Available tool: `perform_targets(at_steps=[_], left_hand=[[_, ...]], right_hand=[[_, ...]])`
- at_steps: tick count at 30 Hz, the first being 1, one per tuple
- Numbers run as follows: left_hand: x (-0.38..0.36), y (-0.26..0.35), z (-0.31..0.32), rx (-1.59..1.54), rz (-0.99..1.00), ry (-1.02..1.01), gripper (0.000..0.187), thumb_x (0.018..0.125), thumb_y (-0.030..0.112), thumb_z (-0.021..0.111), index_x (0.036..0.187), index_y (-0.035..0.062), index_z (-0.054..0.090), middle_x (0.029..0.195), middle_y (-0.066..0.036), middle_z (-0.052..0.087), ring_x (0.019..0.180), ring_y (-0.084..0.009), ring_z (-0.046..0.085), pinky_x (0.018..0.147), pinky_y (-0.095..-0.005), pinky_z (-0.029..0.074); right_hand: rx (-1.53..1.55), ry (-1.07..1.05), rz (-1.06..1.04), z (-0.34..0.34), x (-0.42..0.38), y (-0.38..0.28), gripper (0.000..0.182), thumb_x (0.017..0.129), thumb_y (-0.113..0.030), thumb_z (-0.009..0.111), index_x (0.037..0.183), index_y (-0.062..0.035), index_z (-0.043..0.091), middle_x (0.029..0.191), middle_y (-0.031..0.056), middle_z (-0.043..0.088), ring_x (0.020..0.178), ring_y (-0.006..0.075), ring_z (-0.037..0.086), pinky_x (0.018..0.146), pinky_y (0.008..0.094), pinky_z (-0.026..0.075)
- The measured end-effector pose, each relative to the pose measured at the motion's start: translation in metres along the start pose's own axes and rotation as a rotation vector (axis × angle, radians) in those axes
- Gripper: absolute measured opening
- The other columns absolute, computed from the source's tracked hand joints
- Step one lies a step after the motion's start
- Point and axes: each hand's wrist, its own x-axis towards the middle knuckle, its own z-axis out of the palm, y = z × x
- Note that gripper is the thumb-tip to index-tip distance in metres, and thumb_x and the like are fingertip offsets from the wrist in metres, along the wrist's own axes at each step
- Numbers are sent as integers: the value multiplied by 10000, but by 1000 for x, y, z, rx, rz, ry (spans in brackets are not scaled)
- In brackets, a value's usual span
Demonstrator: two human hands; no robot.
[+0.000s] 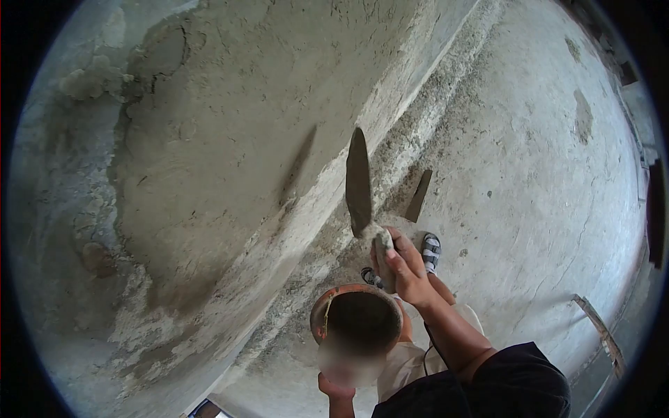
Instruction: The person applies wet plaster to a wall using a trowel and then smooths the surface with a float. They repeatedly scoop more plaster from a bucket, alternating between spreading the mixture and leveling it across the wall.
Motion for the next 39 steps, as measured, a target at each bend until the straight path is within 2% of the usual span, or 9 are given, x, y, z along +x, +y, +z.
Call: perform_targets(at_steps=[6, 10, 17, 18, 23, 26, 29, 33, 39], left_hand=[[1, -9, -9, -13, -38, -51, 411, 809, 462, 473, 763, 54, 470, 512, 34, 255, 432, -103, 219, 483, -267, 217], [1, -9, -10, -33, -44, -53, 426, 814, 464, 458, 772, 41, 478, 510, 31, 261, 427, -104, 223, 481, -263, 219], [5, -10, -12, -5, -36, -14, 416, 814, 450, 458, 763, 37, 465, 508, 24, 263, 425, -100, 222, 480, -268, 229], [6, -10, -13, -17, -34, -9, 410, 816, 444, 459, 760, 38, 461, 509, 24, 262, 426, -100, 221, 478, -269, 229], [5, -5, -12, 16, -5, 0, 409, 811, 451, 465, 759, 46, 455, 508, 27, 259, 428, -99, 208, 477, -272, 223], [7, -5, -16, 29, 8, 23, 414, 809, 462, 469, 762, 51, 457, 505, 29, 255, 429, -100, 201, 480, -274, 216], [10, -9, -22, 15, 4, 26, 416, 810, 464, 470, 767, 50, 460, 504, 30, 253, 429, -100, 201, 481, -275, 212], [10, -6, -15, 16, -17, -10, 416, 809, 462, 469, 769, 48, 465, 505, 27, 254, 429, -104, 199, 478, -280, 208], [7, -1, 1, 58, -9, 104, 416, 810, 466, 467, 751, 55, 460, 500, 32, 247, 435, -114, 190, 489, -277, 200]], right_hand=[[-180, -44, -241, 31, 34, 15, 381, 976, -188, 439, 1287, 10, 341, 1006, 62, 457, 828, 112, 477, 734, 278, 442], [-425, 4, -276, 56, 53, 20, 394, 936, -92, 473, 1273, 36, 314, 1025, 186, 475, 895, 331, 511, 846, 402, 418], [-644, 64, -535, 97, 64, 82, 395, 936, -114, 484, 1243, 58, 305, 1066, 281, 467, 922, 442, 503, 833, 436, 421], [-591, -28, -353, 92, 53, 88, 422, 940, -132, 485, 1255, 78, 297, 1105, 300, 454, 969, 450, 495, 859, 430, 414], [-535, -56, -142, 64, 27, 71, 435, 953, -155, 470, 1289, 66, 306, 1084, 256, 460, 1015, 387, 494, 902, 396, 393], [-338, -40, -260, 55, 49, 50, 413, 975, -187, 440, 1302, 23, 300, 944, 37, 426, 830, 110, 430, 770, 262, 403], [-294, -96, -153, 59, 63, 17, 432, 967, -202, 455, 1295, 43, 317, 1147, 219, 464, 1093, 314, 480, 946, 373, 367], [-500, -251, -286, 61, 52, 6, 428, 967, -215, 460, 1292, 34, 336, 1184, 216, 463, 1139, 338, 467, 980, 369, 347], [-90, -553, 111, 42, 2, 16, 425, 934, -227, 499, 1255, 31, 392, 1099, 165, 506, 1009, 259, 514, 889, 333, 397]])
